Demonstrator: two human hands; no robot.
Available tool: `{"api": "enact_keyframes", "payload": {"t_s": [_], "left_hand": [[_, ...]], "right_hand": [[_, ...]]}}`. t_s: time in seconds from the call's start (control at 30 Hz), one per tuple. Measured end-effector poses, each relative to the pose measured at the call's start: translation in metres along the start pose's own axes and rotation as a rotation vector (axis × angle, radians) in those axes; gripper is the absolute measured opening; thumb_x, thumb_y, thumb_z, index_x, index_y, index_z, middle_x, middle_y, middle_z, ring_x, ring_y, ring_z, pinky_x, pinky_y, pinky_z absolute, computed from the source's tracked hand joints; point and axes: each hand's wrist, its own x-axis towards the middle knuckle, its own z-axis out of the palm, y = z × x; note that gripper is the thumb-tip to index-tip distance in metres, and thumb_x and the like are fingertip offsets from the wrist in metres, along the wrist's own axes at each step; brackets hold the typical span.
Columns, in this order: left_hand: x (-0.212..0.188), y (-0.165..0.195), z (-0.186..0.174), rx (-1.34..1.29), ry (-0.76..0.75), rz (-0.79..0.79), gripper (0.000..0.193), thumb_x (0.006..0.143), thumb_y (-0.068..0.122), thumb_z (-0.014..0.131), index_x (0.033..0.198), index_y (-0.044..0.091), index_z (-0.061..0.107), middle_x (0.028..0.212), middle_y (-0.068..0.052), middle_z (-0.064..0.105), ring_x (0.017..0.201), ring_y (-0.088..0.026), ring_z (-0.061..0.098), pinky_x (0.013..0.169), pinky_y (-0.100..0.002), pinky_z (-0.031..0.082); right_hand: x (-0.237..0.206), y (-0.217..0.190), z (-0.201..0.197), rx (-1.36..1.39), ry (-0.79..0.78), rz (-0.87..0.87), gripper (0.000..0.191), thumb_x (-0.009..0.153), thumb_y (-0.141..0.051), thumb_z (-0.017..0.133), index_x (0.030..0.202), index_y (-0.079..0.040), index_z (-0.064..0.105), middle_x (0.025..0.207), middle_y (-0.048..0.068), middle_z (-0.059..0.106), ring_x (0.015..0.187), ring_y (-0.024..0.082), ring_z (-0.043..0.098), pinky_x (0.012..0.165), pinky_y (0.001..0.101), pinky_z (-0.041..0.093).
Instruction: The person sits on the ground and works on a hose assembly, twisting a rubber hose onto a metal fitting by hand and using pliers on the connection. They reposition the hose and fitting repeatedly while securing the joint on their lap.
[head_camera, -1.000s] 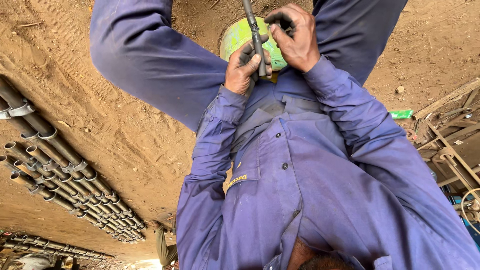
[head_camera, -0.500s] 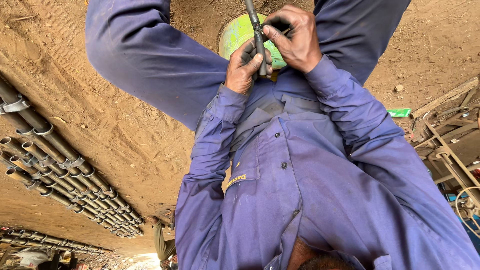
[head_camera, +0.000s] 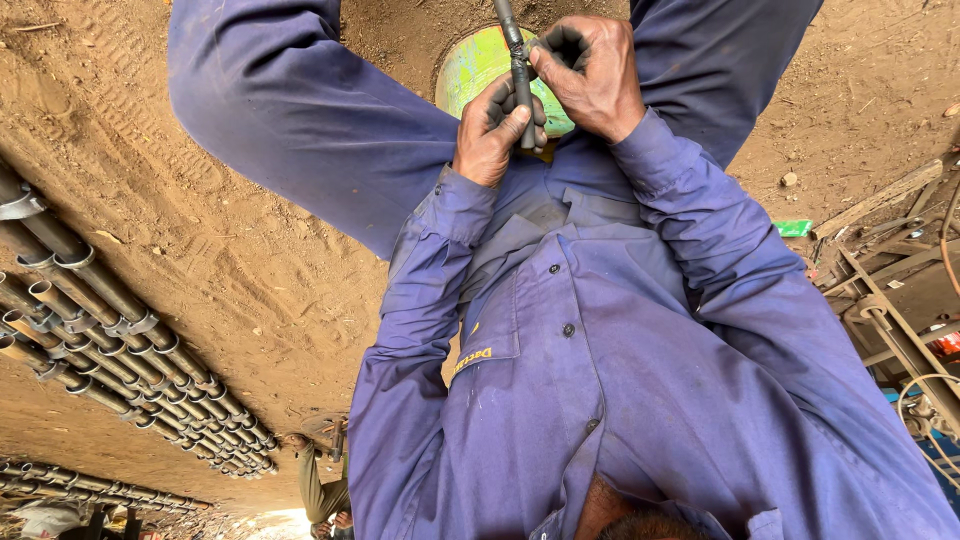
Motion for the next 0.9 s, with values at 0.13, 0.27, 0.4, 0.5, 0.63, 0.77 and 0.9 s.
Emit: {"api": "enact_keyframes", "payload": {"t_s": [0.13, 0.27, 0.4, 0.5, 0.63, 0.77, 0.9], "left_hand": [[0.0, -0.001, 0.0, 0.146, 0.021, 0.038, 0.046, 0.105, 0.008, 0.059, 0.148, -0.003, 0.048, 0.097, -0.007, 0.067, 0.078, -0.015, 0.067, 0.07, -0.027, 0.054], [0.001, -0.006, 0.002, 0.333, 0.064, 0.115, 0.047, 0.103, 0.003, 0.059, 0.149, -0.001, 0.049, 0.094, -0.006, 0.068, 0.076, -0.013, 0.067, 0.068, -0.026, 0.055], [0.001, -0.009, 0.004, 0.398, 0.097, 0.153, 0.048, 0.102, -0.001, 0.06, 0.149, -0.001, 0.05, 0.094, -0.006, 0.069, 0.075, -0.013, 0.067, 0.068, -0.027, 0.057], [0.002, -0.01, 0.003, 0.411, 0.114, 0.125, 0.05, 0.1, -0.002, 0.059, 0.148, 0.0, 0.049, 0.092, -0.006, 0.07, 0.073, -0.012, 0.068, 0.067, -0.027, 0.058], [0.002, -0.011, 0.002, 0.379, 0.096, 0.141, 0.047, 0.101, -0.001, 0.06, 0.148, 0.0, 0.052, 0.093, -0.006, 0.07, 0.074, -0.013, 0.068, 0.067, -0.027, 0.058], [0.002, -0.013, 0.001, 0.344, 0.085, 0.136, 0.046, 0.102, 0.0, 0.06, 0.148, 0.0, 0.052, 0.093, -0.006, 0.07, 0.074, -0.012, 0.068, 0.067, -0.026, 0.057], [0.004, -0.013, 0.0, 0.306, 0.073, 0.119, 0.046, 0.102, 0.001, 0.059, 0.148, 0.0, 0.051, 0.094, -0.006, 0.069, 0.074, -0.012, 0.068, 0.066, -0.026, 0.057]], "right_hand": [[0.001, 0.002, 0.002, 0.013, -0.013, 0.016, 0.018, 0.099, -0.013, 0.077, 0.093, 0.004, 0.073, 0.077, 0.01, 0.07, 0.066, 0.014, 0.064, 0.06, 0.0298, 0.049], [0.0, 0.004, 0.003, -0.07, 0.026, -0.042, 0.023, 0.099, -0.013, 0.079, 0.088, 0.004, 0.07, 0.073, 0.012, 0.066, 0.063, 0.017, 0.061, 0.059, 0.0323, 0.047], [0.001, 0.006, 0.004, -0.114, 0.054, -0.14, 0.019, 0.098, -0.01, 0.078, 0.088, 0.003, 0.068, 0.075, 0.013, 0.065, 0.065, 0.021, 0.062, 0.062, 0.0348, 0.047], [0.001, 0.006, 0.004, -0.109, 0.024, -0.143, 0.021, 0.099, -0.01, 0.079, 0.088, 0.003, 0.067, 0.074, 0.014, 0.064, 0.064, 0.023, 0.061, 0.061, 0.0358, 0.046], [0.001, 0.007, 0.004, -0.1, -0.019, -0.115, 0.019, 0.099, -0.01, 0.079, 0.089, 0.003, 0.069, 0.073, 0.014, 0.064, 0.062, 0.023, 0.062, 0.059, 0.0354, 0.046], [-0.001, 0.008, 0.003, -0.086, -0.047, -0.104, 0.019, 0.099, -0.011, 0.079, 0.09, 0.003, 0.069, 0.074, 0.014, 0.065, 0.062, 0.023, 0.061, 0.059, 0.0353, 0.046], [-0.003, 0.009, 0.003, -0.04, -0.054, -0.082, 0.019, 0.1, -0.011, 0.078, 0.09, 0.003, 0.069, 0.075, 0.014, 0.066, 0.063, 0.022, 0.063, 0.06, 0.0349, 0.047]]}}
